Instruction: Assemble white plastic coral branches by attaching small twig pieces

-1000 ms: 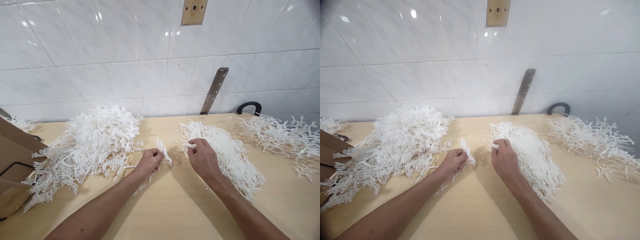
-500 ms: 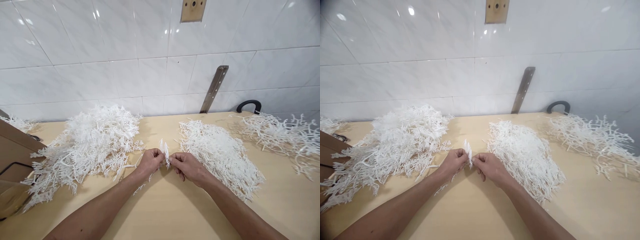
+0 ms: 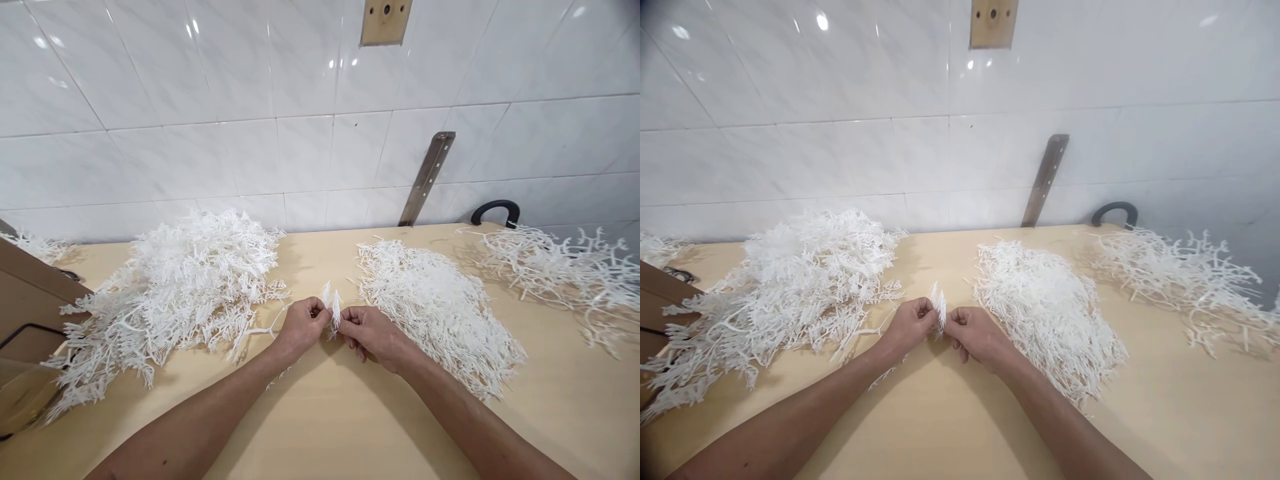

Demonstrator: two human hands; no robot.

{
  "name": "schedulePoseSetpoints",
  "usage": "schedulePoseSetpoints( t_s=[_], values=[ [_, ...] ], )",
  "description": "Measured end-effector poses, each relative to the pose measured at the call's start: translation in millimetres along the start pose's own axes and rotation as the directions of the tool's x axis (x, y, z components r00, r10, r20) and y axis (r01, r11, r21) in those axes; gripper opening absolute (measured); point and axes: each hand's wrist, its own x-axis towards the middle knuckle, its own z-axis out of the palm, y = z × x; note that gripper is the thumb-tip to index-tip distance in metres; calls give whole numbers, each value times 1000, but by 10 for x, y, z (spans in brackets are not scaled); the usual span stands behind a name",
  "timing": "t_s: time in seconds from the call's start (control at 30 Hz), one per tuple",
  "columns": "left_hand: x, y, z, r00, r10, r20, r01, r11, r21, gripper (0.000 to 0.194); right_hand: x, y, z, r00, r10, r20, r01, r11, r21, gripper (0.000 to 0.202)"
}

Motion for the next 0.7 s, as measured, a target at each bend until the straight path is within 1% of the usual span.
schedulePoseSetpoints(
  t_s=[0.1,0.2,0.33,0.4,0.53,0.7],
  values=[
    [4,-12,-1,1000,-2,19,2,1000,-7,13,-10,-11,-8,1000,3,-10,-3,1000,-1,13],
    [7,-9,-8,998,-33,51,35,999,-38,17,-35,-55,-14,1000,-12,4,12,999,29,13],
    [-9,25,-14,995,-66,70,71,995,-68,16,-42,-84,0,1000,-1,-17,2,999,52,16],
    [-21,46,-15,995,-72,69,78,993,-86,16,-24,-68,13,1000,12,-22,-10,996,93,16],
    [-45,93,-21,992,-90,90,103,983,-154,20,7,-32,10,1000,24,5,-24,976,218,18],
    [-56,130,-31,988,-122,97,143,957,-254,25,-21,-66,-40,998,35,61,-51,953,299,28]
  ],
)
